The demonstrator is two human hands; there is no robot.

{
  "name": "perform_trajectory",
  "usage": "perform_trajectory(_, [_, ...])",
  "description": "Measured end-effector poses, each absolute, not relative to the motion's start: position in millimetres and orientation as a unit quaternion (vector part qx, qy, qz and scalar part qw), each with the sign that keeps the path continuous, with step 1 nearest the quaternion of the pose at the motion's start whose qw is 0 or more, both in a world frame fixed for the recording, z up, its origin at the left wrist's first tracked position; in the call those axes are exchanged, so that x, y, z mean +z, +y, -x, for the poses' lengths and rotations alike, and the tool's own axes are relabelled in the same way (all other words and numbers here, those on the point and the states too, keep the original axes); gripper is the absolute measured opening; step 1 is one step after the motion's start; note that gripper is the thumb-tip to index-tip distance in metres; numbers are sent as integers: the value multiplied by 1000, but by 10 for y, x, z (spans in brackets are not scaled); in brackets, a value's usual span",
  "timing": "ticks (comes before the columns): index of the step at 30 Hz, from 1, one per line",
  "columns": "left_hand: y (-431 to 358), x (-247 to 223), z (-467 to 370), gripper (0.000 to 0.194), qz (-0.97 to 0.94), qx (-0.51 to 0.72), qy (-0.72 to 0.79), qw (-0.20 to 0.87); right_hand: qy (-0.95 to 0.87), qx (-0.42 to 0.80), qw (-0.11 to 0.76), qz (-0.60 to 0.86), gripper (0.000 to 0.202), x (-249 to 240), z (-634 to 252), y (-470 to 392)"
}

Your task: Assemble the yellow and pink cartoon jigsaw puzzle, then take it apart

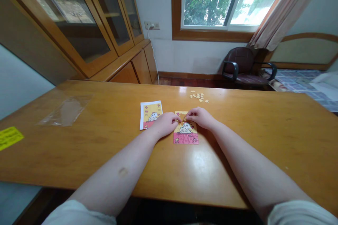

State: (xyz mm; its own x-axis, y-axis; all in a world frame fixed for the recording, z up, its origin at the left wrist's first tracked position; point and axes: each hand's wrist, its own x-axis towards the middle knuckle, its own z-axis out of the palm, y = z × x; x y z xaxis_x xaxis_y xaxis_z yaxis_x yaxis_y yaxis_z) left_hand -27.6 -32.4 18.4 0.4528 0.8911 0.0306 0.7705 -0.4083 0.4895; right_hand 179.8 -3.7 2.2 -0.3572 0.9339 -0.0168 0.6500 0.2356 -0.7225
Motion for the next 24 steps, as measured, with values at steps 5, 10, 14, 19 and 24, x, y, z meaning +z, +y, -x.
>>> perform_trajectory(5, [-315, 170, 275, 37, -825, 147, 505, 207, -756, 317, 190, 540, 11, 11, -1746, -63])
perform_trajectory(10, [-321, 165, 272, 36, -820, 150, 512, 208, -745, 300, 180, 568, 11, 27, -1719, -82])
perform_trajectory(14, [-325, 174, 268, 37, -817, 149, 517, 210, -747, 312, 178, 560, 11, 8, -1723, -81])
perform_trajectory(19, [-327, 185, 264, 36, -818, 147, 515, 208, -760, 301, 182, 546, 10, 16, -1720, -91])
perform_trajectory(24, [-329, 186, 262, 36, -828, 148, 502, 202, -786, 246, 174, 539, 9, 42, -1706, -99])
